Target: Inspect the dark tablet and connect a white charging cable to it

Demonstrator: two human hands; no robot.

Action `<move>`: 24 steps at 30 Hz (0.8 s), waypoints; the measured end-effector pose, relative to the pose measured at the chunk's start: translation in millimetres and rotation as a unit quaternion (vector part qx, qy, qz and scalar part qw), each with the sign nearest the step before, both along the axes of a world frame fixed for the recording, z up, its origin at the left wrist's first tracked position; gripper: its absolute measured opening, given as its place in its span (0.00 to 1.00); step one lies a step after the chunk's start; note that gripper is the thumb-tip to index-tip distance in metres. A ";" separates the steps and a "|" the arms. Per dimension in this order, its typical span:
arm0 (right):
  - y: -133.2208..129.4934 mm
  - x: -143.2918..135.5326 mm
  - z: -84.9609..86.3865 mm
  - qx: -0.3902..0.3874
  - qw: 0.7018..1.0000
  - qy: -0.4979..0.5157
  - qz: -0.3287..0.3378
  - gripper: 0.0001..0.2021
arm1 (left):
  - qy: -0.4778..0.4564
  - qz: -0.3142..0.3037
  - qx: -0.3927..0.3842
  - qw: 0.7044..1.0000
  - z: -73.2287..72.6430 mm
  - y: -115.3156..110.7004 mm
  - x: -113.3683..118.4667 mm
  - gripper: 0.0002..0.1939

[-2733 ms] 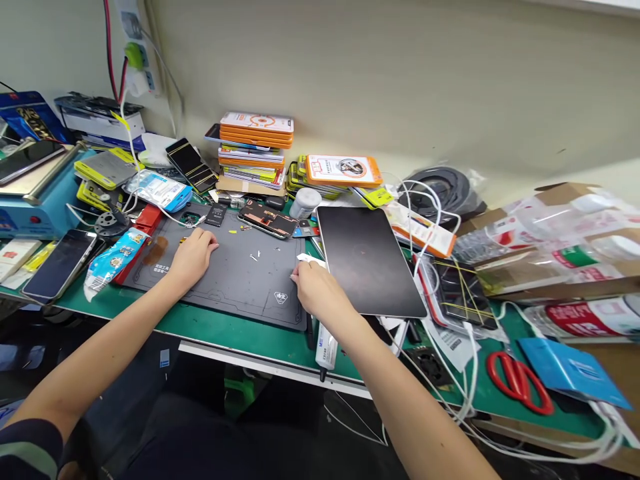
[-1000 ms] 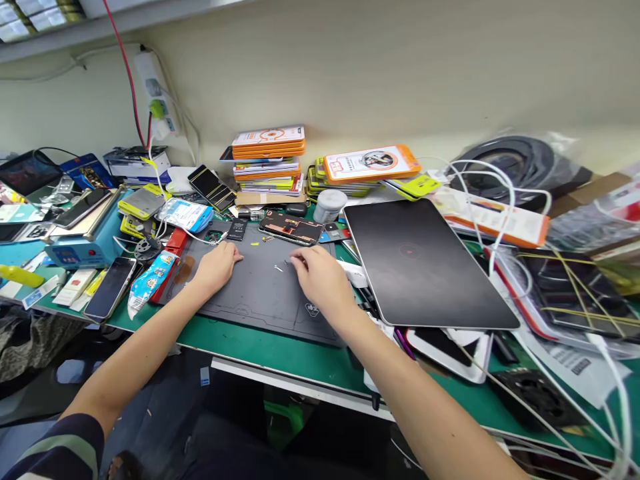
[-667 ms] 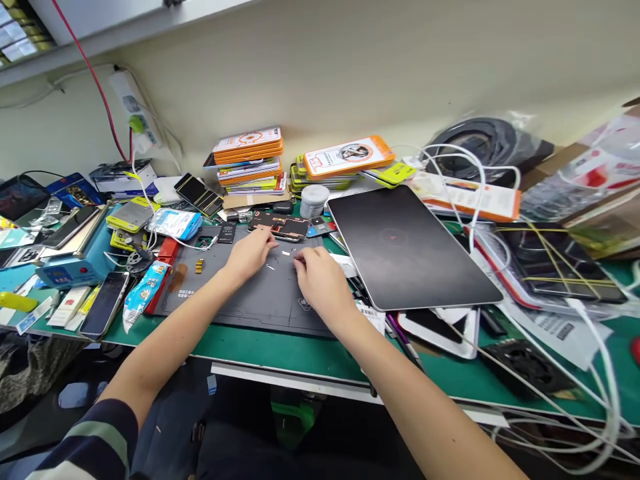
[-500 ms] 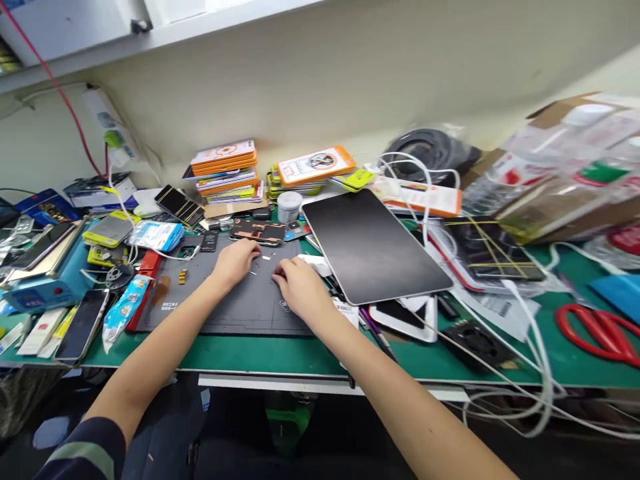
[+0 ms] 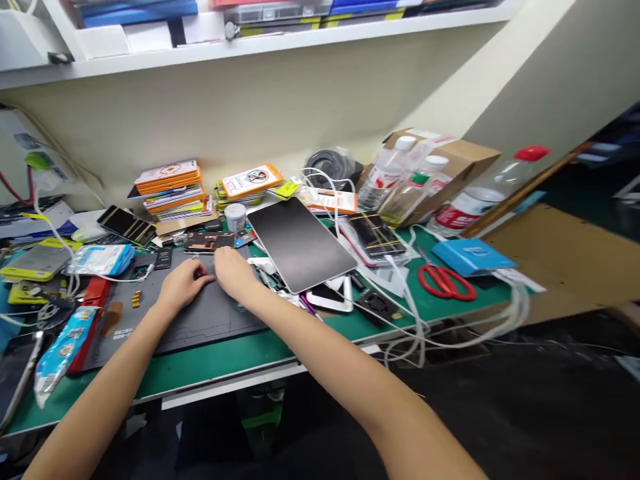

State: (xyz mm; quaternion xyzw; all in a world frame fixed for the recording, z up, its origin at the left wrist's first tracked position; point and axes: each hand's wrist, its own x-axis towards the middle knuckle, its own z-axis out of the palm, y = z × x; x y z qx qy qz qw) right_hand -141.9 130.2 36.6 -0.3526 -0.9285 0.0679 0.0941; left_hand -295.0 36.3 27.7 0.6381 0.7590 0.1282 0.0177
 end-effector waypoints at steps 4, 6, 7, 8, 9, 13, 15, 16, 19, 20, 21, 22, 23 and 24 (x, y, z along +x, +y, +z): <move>12.4 -23.8 7.0 0.034 0.999 -0.025 0.021 0.16 | 0.038 0.002 0.040 0.998 7.9 9.6 -2.3 0.10; 19.5 -32.2 5.1 0.052 0.997 -0.031 0.040 0.16 | 0.056 0.005 0.065 0.996 9.5 6.9 -5.4 0.14; 22.4 -35.0 4.1 0.059 0.996 -0.033 0.050 0.16 | 0.067 0.007 0.080 0.995 9.7 3.5 -7.4 0.16; 24.7 -36.9 3.7 0.064 0.996 -0.032 0.059 0.15 | 0.077 0.012 0.095 0.992 9.5 -1.2 -9.7 0.17; 25.9 -37.7 4.1 0.069 0.995 -0.030 0.068 0.15 | 0.085 0.014 0.109 0.990 9.0 -7.0 -11.9 0.19; 19.8 -31.1 9.1 0.076 0.992 -0.009 0.097 0.12 | 0.111 0.041 0.171 0.978 1.1 -36.5 -19.2 0.24; 10.1 -24.0 9.0 0.075 0.991 0.004 0.109 0.12 | 0.119 0.030 0.199 0.972 -6.4 -51.0 -21.0 0.24; 4.1 -20.4 7.5 0.075 0.990 0.010 0.122 0.12 | 0.118 0.017 0.210 0.970 -10.4 -57.3 -21.1 0.23; -13.3 -11.3 -2.2 0.078 0.981 0.017 0.176 0.15 | 0.097 -0.013 0.230 0.968 -19.4 -70.6 -18.0 0.21; -17.0 -9.5 -6.0 0.081 0.978 0.016 0.191 0.17 | 0.090 -0.019 0.234 0.968 -20.9 -73.1 -16.2 0.21; -18.9 -8.5 -9.4 0.085 0.976 0.015 0.201 0.18 | 0.083 -0.024 0.238 0.967 -21.7 -74.8 -14.4 0.22; -18.8 -8.3 -12.1 0.088 0.974 0.013 0.206 0.20 | 0.080 -0.031 0.241 0.967 -21.8 -75.8 -12.9 0.23; -16.8 -8.7 -13.8 0.091 0.974 0.012 0.208 0.21 | 0.079 -0.037 0.244 0.966 -21.5 -76.3 -11.8 0.25; -13.3 -9.8 -14.4 0.094 0.973 0.011 0.209 0.22 | 0.081 -0.043 0.248 0.964 -21.0 -76.7 -11.2 0.27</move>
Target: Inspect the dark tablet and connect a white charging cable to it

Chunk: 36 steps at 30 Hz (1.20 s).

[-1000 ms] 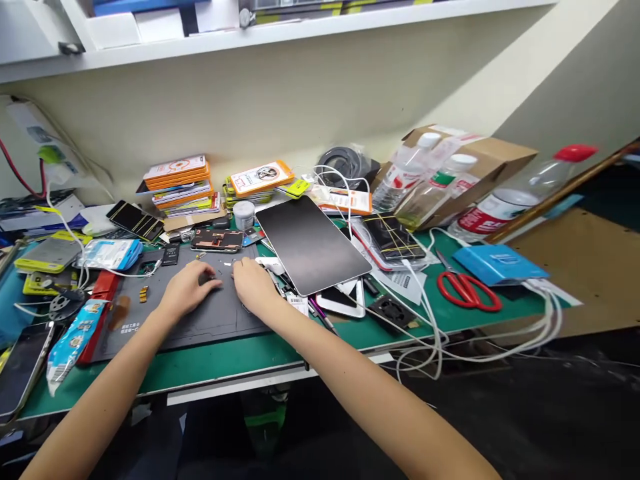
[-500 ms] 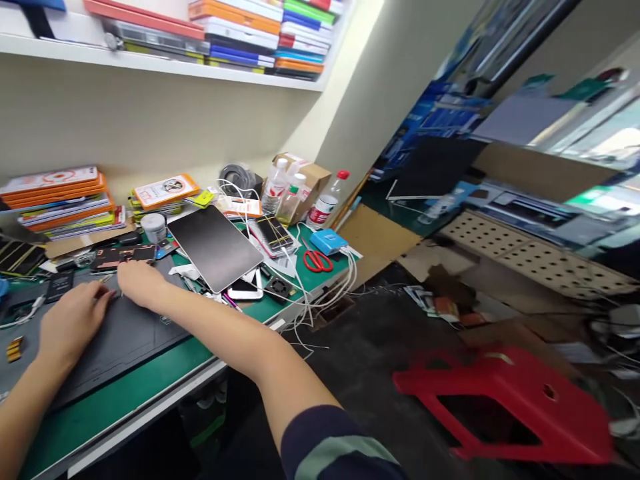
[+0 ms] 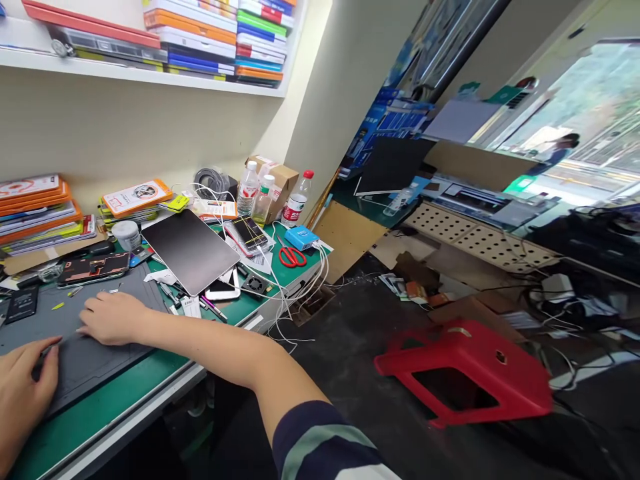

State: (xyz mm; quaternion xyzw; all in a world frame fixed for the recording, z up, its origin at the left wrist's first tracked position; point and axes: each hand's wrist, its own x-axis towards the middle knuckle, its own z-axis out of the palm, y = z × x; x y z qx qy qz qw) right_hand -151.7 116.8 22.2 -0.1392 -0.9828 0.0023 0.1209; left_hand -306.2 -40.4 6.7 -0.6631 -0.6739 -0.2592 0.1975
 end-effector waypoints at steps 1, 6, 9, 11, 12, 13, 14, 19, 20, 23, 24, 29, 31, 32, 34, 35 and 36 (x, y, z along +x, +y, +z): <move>4.4 -1.4 0.3 0.003 1.000 -0.001 0.003 0.23 | 0.006 -0.004 0.003 1.000 0.5 -0.4 0.1 0.30; 21.4 -4.1 9.7 0.016 0.999 -0.013 0.026 0.15 | 0.031 -0.004 -0.003 0.999 0.0 -4.2 -3.1 0.37; 23.4 2.6 15.1 0.020 1.000 -0.005 0.008 0.11 | 0.031 0.001 0.006 0.999 -0.7 -5.8 -3.3 0.37; 25.4 7.9 18.0 0.022 1.000 0.001 -0.009 0.11 | 0.030 0.003 0.010 0.999 -0.2 -6.1 -2.3 0.37; 27.1 10.1 19.1 0.023 1.000 0.002 -0.017 0.10 | 0.029 0.003 0.011 1.000 0.2 -6.2 -1.8 0.37; 29.2 11.7 20.0 0.022 0.999 0.002 -0.025 0.09 | 0.028 0.003 0.012 1.000 0.4 -6.4 -1.5 0.37; 31.4 12.7 20.4 0.021 0.999 0.002 -0.032 0.08 | 0.027 0.005 0.012 1.000 0.4 -6.6 -1.3 0.36; 34.5 13.4 14.5 -0.003 0.999 0.001 -0.050 0.10 | 0.023 0.023 0.018 0.999 -2.2 -6.5 -2.4 0.27; 32.7 13.0 12.2 -0.009 0.999 0.000 -0.051 0.10 | 0.023 0.024 0.020 0.999 -2.8 -6.2 -2.8 0.24; 26.6 11.0 6.4 -0.025 0.998 -0.002 -0.052 0.10 | 0.030 0.031 0.012 0.999 -2.2 -6.3 -3.6 0.16; 25.3 10.2 5.5 -0.030 0.998 0.001 -0.052 0.10 | 0.035 0.037 0.005 0.999 -1.1 -6.8 -3.5 0.15; 26.2 9.7 9.6 -0.061 0.997 0.025 -0.051 0.11 | 0.072 0.045 -0.032 0.996 6.2 -11.1 -0.7 0.19; 27.1 11.8 12.6 -0.083 0.995 0.036 -0.049 0.11 | 0.086 0.047 -0.030 0.995 6.7 -12.0 -0.2 0.20; 26.9 13.1 14.0 -0.099 0.993 0.044 -0.050 0.11 | 0.090 0.047 -0.028 0.994 6.2 -12.2 -0.7 0.21; 24.8 15.9 16.8 -0.140 0.987 0.059 -0.059 0.10 | 0.090 0.044 -0.027 0.995 4.4 -12.2 -3.7 0.21; 22.5 17.2 18.3 -0.167 0.982 0.066 -0.066 0.10 | 0.089 0.044 -0.029 0.995 3.5 -12.1 -6.1 0.22; 19.1 18.4 20.2 -0.197 0.975 0.074 -0.074 0.09 | 0.086 0.048 -0.032 0.995 3.0 -12.1 -8.7 0.23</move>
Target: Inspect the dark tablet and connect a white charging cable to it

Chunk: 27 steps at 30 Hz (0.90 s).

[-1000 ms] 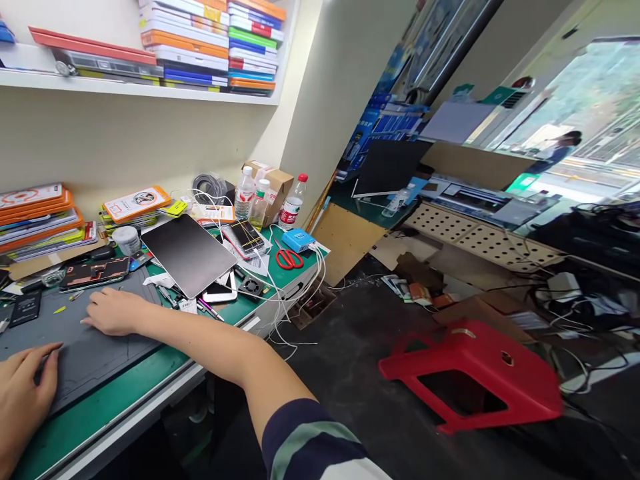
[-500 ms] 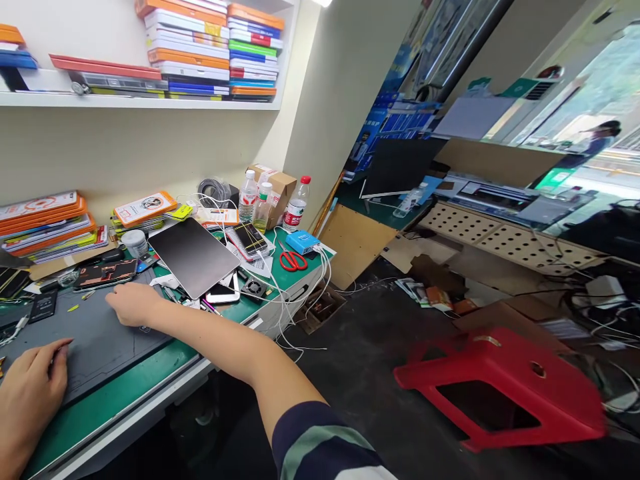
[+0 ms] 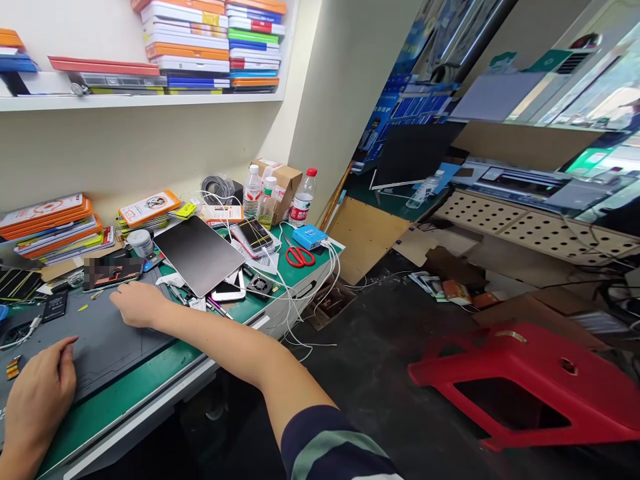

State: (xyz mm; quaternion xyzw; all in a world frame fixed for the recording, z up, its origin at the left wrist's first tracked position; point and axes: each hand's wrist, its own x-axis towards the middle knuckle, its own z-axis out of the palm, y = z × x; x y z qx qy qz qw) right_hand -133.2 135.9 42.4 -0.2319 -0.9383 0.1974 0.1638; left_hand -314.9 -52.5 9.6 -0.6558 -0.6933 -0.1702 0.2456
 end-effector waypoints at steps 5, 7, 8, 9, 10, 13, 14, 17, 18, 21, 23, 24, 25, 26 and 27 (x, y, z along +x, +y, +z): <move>-42.8 0.4 14.7 -0.184 0.974 0.131 -0.020 0.19 | -0.077 0.046 0.033 0.995 4.1 -4.9 6.1 0.28; -71.3 -5.3 21.0 -0.279 0.937 0.208 -0.020 0.24 | -0.138 0.014 0.095 0.986 7.8 -9.9 27.6 0.33; -86.2 -9.5 23.6 -0.335 0.911 0.240 -0.014 0.27 | -0.172 -0.022 0.114 0.978 9.7 -12.4 41.8 0.37; -100.6 -13.7 25.9 -0.394 0.881 0.262 -0.004 0.30 | -0.201 -0.078 0.128 0.968 11.6 -14.6 56.8 0.39; -113.9 -17.3 27.9 -0.452 0.848 0.277 0.010 0.34 | -0.221 -0.125 0.127 0.959 13.6 -15.9 70.9 0.38; -143.5 -13.6 32.0 -0.590 0.740 0.319 0.046 0.52 | -0.215 -0.218 0.126 0.944 20.5 -12.1 94.8 0.34; -150.1 -5.5 32.7 -0.616 0.708 0.340 0.049 0.56 | -0.192 -0.236 0.121 0.945 22.9 -8.1 94.2 0.33; -164.5 35.5 31.9 -0.657 0.650 0.375 0.069 0.57 | -0.168 -0.198 0.121 0.958 30.4 7.2 73.6 0.30; -168.5 51.7 30.3 -0.668 0.646 0.361 0.082 0.54 | -0.183 -0.155 0.128 0.962 33.7 11.8 65.1 0.29; -177.6 96.2 22.8 -0.730 0.600 0.312 0.096 0.44 | -0.293 -0.040 0.149 0.944 49.0 21.8 53.3 0.25; -178.2 119.9 17.4 -0.745 0.573 0.340 0.011 0.39 | -0.459 -0.012 0.147 0.876 65.0 28.4 63.4 0.21; -176.3 130.3 15.0 -0.737 0.569 0.363 -0.043 0.36 | -0.568 -0.010 0.144 0.810 74.2 33.3 73.3 0.17; -173.2 140.2 13.0 -0.720 0.571 0.384 -0.090 0.32 | -0.676 -0.007 0.127 0.726 83.5 39.7 85.2 0.11; -169.2 149.6 11.3 -0.708 0.571 0.398 -0.119 0.29 | -0.766 0.004 0.099 0.636 92.3 47.9 98.2 0.09; -164.9 158.5 10.0 -0.701 0.569 0.408 -0.137 0.26 | -0.800 0.007 0.046 0.598 99.9 57.8 111.1 0.11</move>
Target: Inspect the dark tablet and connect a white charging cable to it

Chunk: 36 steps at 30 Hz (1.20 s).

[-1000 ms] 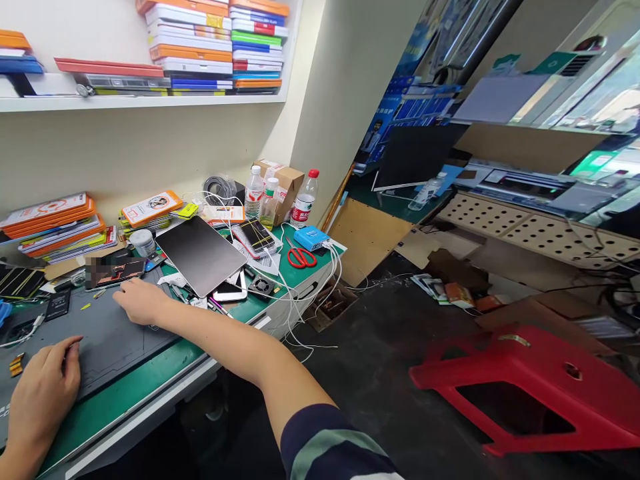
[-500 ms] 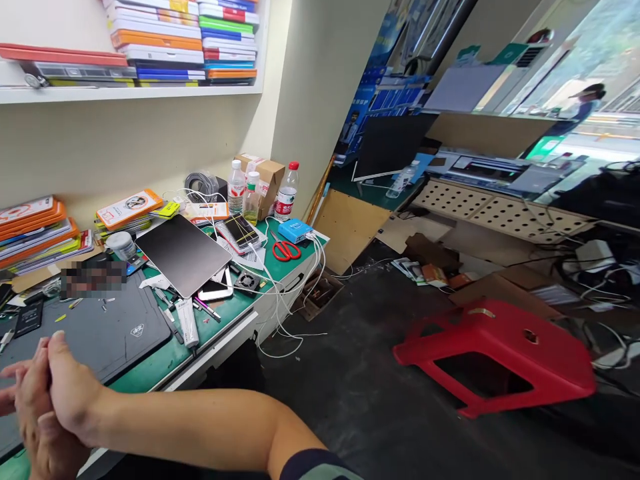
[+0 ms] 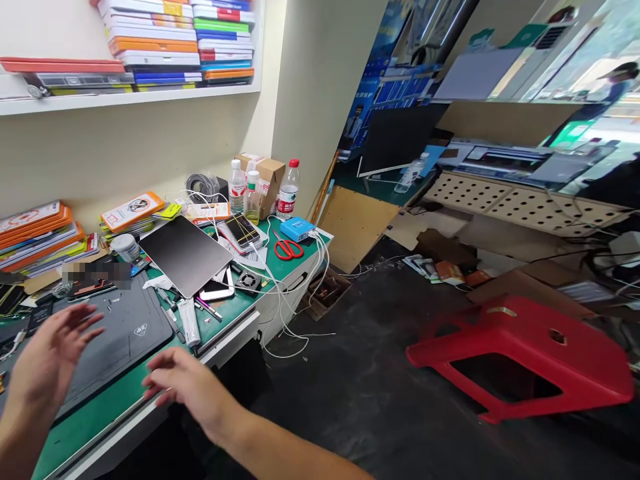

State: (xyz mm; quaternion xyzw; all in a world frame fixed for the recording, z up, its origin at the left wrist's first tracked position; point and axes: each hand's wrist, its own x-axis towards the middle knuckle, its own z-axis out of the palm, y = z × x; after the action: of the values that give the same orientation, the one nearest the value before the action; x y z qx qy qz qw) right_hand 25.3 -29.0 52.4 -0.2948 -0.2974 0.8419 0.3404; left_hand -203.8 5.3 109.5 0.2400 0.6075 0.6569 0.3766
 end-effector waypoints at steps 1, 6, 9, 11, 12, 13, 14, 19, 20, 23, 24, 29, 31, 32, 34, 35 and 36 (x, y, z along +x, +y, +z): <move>3.9 8.3 -1.0 -0.004 1.000 -0.002 -0.016 0.24 | -0.030 -0.038 -0.026 0.999 5.9 11.4 12.3 0.12; 6.2 38.7 -5.7 -0.024 0.998 -0.001 -0.060 0.19 | -0.107 -0.124 -0.131 0.978 6.8 76.4 53.7 0.09; -2.9 51.0 -11.5 -0.040 0.997 -0.003 -0.064 0.20 | -0.106 -0.107 -0.170 0.974 -4.1 106.1 63.2 0.11; -7.9 58.9 -16.9 -0.050 0.996 -0.007 -0.069 0.21 | -0.107 -0.100 -0.196 0.970 -9.2 118.6 64.7 0.15; -9.5 62.7 -19.8 -0.055 0.996 -0.009 -0.071 0.21 | -0.107 -0.095 -0.210 0.967 -10.7 123.1 64.5 0.16; -10.5 66.3 -22.7 -0.059 0.995 -0.011 -0.074 0.22 | -0.107 -0.091 -0.223 0.965 -11.5 126.8 63.8 0.17; -11.0 69.6 -25.4 -0.062 0.995 -0.013 -0.077 0.21 | -0.108 -0.086 -0.234 0.962 -12.0 130.1 62.9 0.17; -10.9 81.8 -32.6 -0.068 0.994 -0.015 -0.084 0.20 | -0.102 -0.060 -0.269 0.956 -16.5 145.1 59.4 0.18; -10.9 83.3 -32.9 -0.069 0.994 -0.014 -0.086 0.20 | -0.100 -0.056 -0.270 0.956 -18.4 148.2 59.6 0.18; -11.4 86.4 -33.6 -0.072 0.993 -0.012 -0.092 0.20 | -0.098 -0.047 -0.263 0.959 -24.1 156.8 62.1 0.17; -11.8 87.1 -33.9 -0.073 0.993 -0.012 -0.094 0.20 | -0.098 -0.045 -0.257 0.960 -25.8 159.3 63.7 0.17; -13.3 91.1 -35.8 -0.078 0.991 -0.023 -0.103 0.22 | -0.108 -0.051 -0.208 0.971 -32.8 168.4 77.3 0.17; -13.5 93.8 -35.9 -0.075 0.991 -0.029 -0.109 0.22 | -0.118 -0.064 -0.187 0.973 -35.7 170.1 84.4 0.16; -13.6 95.4 -35.7 -0.072 0.991 -0.031 -0.112 0.22 | -0.122 -0.070 -0.177 0.974 -36.8 170.6 87.8 0.17; -14.0 98.5 -35.0 -0.066 0.990 -0.034 -0.119 0.22 | -0.126 -0.080 -0.157 0.976 -37.7 170.5 93.5 0.17; -14.2 99.8 -34.7 -0.064 0.990 -0.035 -0.121 0.22 | -0.125 -0.084 -0.145 0.978 -37.3 169.9 95.7 0.17; -14.4 100.9 -34.5 -0.062 0.990 -0.035 -0.123 0.22 | -0.122 -0.087 -0.134 0.980 -36.4 168.8 97.5 0.17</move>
State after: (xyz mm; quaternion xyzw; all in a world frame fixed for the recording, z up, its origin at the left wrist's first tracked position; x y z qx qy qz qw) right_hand 126.1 -43.4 17.9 -0.3791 -0.2183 0.7994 0.4118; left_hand -106.3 174.0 73.1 0.1575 0.6160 0.5589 0.5323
